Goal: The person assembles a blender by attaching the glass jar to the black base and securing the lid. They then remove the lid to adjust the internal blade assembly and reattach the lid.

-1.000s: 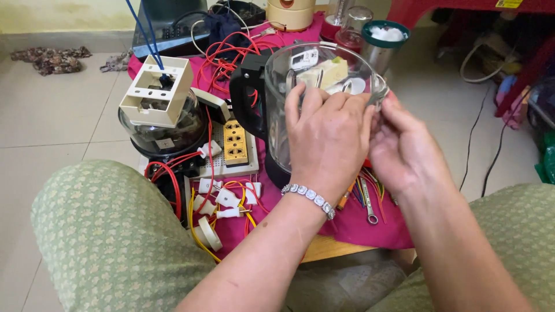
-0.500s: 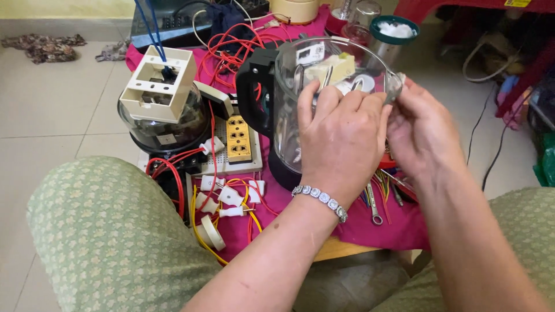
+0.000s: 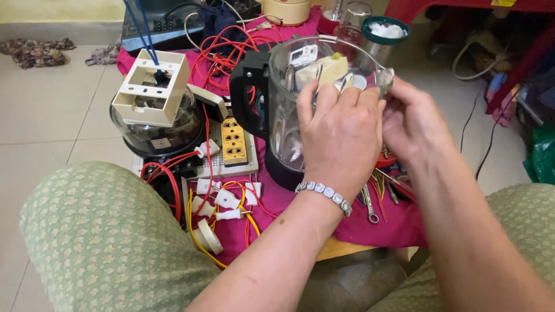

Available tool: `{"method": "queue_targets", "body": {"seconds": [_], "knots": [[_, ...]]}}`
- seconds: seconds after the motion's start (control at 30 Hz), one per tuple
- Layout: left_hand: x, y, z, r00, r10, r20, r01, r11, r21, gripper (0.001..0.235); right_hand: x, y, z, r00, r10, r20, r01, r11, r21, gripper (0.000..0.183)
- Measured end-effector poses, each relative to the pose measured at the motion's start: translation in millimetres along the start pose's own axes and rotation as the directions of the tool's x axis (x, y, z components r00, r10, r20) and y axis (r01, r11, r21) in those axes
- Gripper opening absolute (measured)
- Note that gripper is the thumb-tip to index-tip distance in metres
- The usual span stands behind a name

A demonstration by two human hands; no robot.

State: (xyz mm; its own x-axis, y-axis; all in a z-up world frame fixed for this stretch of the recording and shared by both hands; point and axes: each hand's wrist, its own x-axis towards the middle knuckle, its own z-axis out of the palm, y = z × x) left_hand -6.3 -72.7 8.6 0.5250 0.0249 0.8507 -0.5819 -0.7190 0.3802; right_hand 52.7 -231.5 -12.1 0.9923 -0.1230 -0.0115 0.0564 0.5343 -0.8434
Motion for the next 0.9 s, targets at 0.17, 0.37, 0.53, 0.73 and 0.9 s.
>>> {"method": "queue_targets", "body": {"seconds": [0.17,0.37,0.53,0.73,0.9], "knots": [[0,0,3,1.0,-0.001,-0.016,0.001,1.0,0.003,0.012,14,-7,5,0.997,0.017,-0.07,-0.017,1.0,-0.001,0.012],[0,-1,5,1.0,0.003,-0.025,-0.003,1.0,0.015,0.009,-22,1,15,0.991,-0.036,-0.133,0.036,0.999,0.001,0.021],[0,-1,6,1.0,0.005,-0.018,-0.005,1.0,0.002,0.011,-50,5,30,0.951,-0.091,-0.295,0.097,0.995,0.004,0.019],[2,-1,6,1.0,-0.007,-0.005,0.007,1.0,0.01,0.009,-10,-2,7,0.992,-0.007,-0.123,0.008,1.0,0.01,0.013],[1,0,4,1.0,-0.009,-0.006,0.009,1.0,0.025,0.01,23,-16,0,0.994,0.071,0.085,-0.065,0.995,-0.072,0.024]]}}
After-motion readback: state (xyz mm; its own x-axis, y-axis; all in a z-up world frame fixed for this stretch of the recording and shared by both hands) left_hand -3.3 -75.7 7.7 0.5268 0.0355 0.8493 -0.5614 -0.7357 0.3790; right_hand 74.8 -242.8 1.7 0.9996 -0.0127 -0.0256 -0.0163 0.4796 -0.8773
